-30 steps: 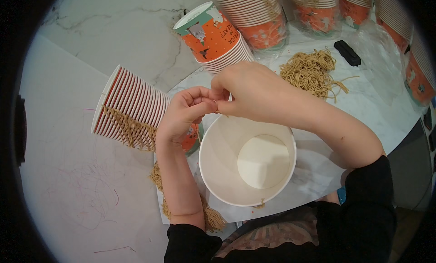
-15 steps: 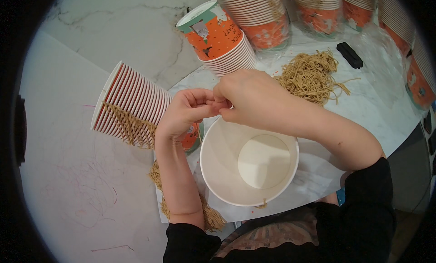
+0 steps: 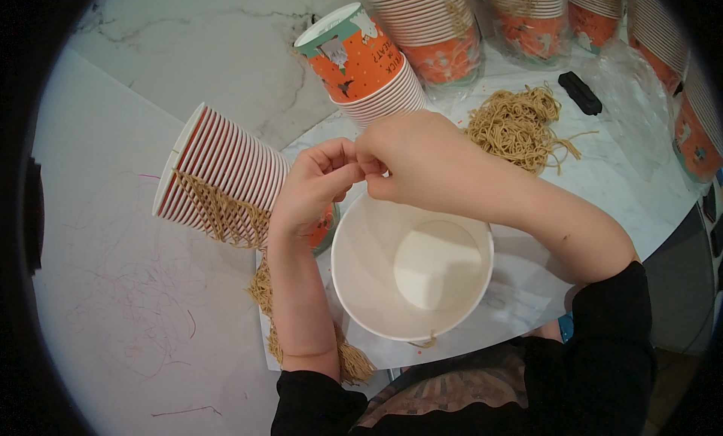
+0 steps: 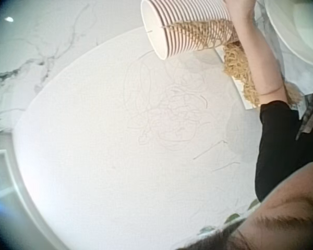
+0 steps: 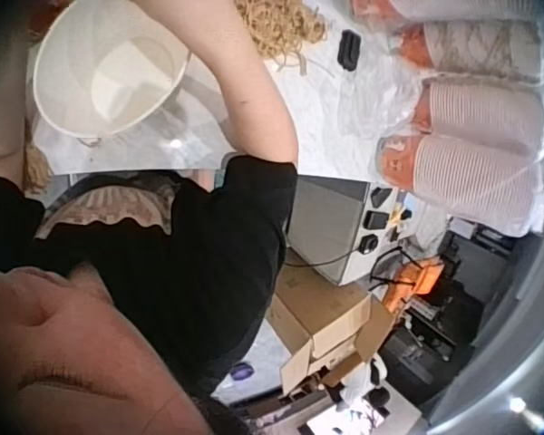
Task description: Assembling paper buckets by threading and knotting string handles.
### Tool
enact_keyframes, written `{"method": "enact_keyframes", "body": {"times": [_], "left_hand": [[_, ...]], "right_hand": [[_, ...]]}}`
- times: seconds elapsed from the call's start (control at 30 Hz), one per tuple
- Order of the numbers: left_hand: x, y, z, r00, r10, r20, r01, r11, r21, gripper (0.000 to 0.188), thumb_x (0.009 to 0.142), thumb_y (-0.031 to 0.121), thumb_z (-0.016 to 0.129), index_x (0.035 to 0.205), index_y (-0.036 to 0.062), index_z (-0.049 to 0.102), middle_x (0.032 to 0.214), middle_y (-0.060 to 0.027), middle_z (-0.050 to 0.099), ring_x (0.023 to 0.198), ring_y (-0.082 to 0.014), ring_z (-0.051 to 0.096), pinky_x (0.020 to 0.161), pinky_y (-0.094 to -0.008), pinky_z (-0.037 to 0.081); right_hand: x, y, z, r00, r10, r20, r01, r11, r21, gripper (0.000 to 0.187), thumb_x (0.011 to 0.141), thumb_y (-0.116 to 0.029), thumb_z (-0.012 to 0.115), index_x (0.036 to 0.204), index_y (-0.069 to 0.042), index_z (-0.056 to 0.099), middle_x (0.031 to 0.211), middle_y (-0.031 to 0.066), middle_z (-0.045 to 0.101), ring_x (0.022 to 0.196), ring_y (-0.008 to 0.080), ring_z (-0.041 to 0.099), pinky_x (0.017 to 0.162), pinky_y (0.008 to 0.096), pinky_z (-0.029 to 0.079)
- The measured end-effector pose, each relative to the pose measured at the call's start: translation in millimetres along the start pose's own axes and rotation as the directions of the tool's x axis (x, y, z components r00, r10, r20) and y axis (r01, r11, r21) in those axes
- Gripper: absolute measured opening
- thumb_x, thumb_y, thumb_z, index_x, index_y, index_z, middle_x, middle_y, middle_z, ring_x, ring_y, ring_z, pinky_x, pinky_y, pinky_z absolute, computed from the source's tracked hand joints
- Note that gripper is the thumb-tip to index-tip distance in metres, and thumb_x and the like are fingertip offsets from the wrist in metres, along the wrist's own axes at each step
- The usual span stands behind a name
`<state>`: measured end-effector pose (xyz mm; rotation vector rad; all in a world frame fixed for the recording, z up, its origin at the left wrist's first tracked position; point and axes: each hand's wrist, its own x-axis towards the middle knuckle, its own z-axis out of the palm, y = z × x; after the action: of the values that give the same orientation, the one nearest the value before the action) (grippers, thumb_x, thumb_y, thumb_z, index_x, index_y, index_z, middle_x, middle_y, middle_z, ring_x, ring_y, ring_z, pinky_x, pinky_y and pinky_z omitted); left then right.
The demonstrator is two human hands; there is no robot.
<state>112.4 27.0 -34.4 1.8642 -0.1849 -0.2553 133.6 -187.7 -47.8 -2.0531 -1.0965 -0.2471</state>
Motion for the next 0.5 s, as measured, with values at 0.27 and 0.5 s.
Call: {"method": "enact_keyframes", "body": {"times": [0.27, 0.5], "left_hand": [[12, -15, 17, 0.967, 0.188, -0.173, -0.225, 0.947, -0.23, 0.013, 0.095, 0.005, 0.071, 0.106, -0.0004, 0.067, 0.093, -0.0012, 0.071, 0.078, -0.0037, 0.062, 0.068, -0.0197, 0.05], [12, -12, 17, 0.914, 0.326, -0.24, -0.366, 0.919, -0.144, 0.013, 0.095, 0.002, 0.071, 0.107, 0.0009, 0.067, 0.102, -0.0031, 0.071, 0.095, -0.0079, 0.065, 0.085, -0.0221, 0.052]], "right_hand": [[10, 11, -10, 0.993, 0.057, -0.108, -0.041, 0.989, 0.139, 0.014, 0.087, -0.01, 0.069, 0.087, 0.002, 0.063, 0.079, 0.0105, 0.065, 0.068, 0.0182, 0.066, 0.06, 0.0325, 0.051], [13, 15, -10, 0.988, 0.045, -0.147, -0.007, 0.969, 0.248, 0.013, 0.093, -0.011, 0.065, 0.092, 0.001, 0.06, 0.078, 0.0052, 0.06, 0.068, 0.0113, 0.059, 0.059, 0.0283, 0.047]]}}
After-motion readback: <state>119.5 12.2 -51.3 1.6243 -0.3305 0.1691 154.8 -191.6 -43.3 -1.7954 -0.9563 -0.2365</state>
